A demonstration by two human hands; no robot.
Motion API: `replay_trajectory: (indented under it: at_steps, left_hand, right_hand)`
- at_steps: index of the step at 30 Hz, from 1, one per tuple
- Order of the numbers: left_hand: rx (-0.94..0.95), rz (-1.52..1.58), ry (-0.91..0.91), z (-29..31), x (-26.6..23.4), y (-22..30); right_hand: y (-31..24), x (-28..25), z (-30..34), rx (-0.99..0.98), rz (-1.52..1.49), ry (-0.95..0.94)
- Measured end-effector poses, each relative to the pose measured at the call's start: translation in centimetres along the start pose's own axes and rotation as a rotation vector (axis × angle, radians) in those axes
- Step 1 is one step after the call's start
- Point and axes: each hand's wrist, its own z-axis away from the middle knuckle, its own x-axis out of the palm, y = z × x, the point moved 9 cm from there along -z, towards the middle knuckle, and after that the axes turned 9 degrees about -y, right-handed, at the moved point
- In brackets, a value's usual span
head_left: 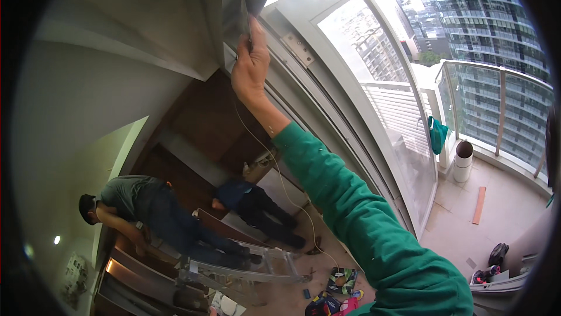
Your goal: The person sands the upper frame and ceiling area near a large window using a sanding block. They repeatedly rub the sanding block against the frame and ceiling, occasionally switching hands and adjusting grip. Other workers are present in the background, but the camera wearer focuses on the window frame and ceiling.
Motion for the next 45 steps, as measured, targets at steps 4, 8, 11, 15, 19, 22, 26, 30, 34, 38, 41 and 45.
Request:
replay_trajectory:
  at_steps: [4,8,11,15,19,22,26,30,34,38,41,45]
  left_hand:
    - [0.077,-0.057,0.044,0.9,0.5,0.7]
    - [0.165,-0.102,0.125,2.3,1.4,-0.5]
    - [0.236,-0.151,0.180,2.9,2.0,-1.0]
    - [0.354,-0.270,0.259,4.3,2.8,-1.7]
    - [0.398,-0.332,0.278,4.8,3.7,-3.1]
    - [0.316,-0.177,0.231,4.4,3.3,-2.5]
    - [0.258,-0.047,0.201,4.2,3.1,-2.2]
    - [0.403,-0.071,0.238,4.1,3.0,-0.7]
    - [0.108,0.186,0.060,2.9,3.7,-1.7]
    - [-0.139,0.170,0.048,2.2,6.2,-7.4]
    - [-0.700,1.105,0.135,3.3,8.2,-8.2]
    - [-0.018,0.447,-0.146,1.9,4.9,-1.1]
  right_hand:
    - [0.4,1.5,-0.2,0.047,-0.007,0.067]
    - [0.8,3.4,0.1,0.115,-0.043,0.103]
    - [-0.2,3.9,1.3,0.118,-0.017,0.017]
    - [-0.1,3.2,5.0,0.068,-0.020,-0.174]
    - [2.0,0.6,3.2,0.102,0.006,-0.031]
    - [2.2,1.0,1.5,0.064,0.007,-0.015]
    - [2.2,2.0,0.5,0.010,-0.007,0.080]
    - [1.2,3.6,0.6,0.055,0.063,0.127]
    - [1.0,5.6,2.5,0.191,-0.029,0.031]
    - [-0.3,4.4,5.2,0.061,0.015,-0.122]
    - [1.9,1.1,7.0,0.571,-0.299,-0.040]
    - [4.1,-0.4,3.6,0.706,-0.812,0.014]
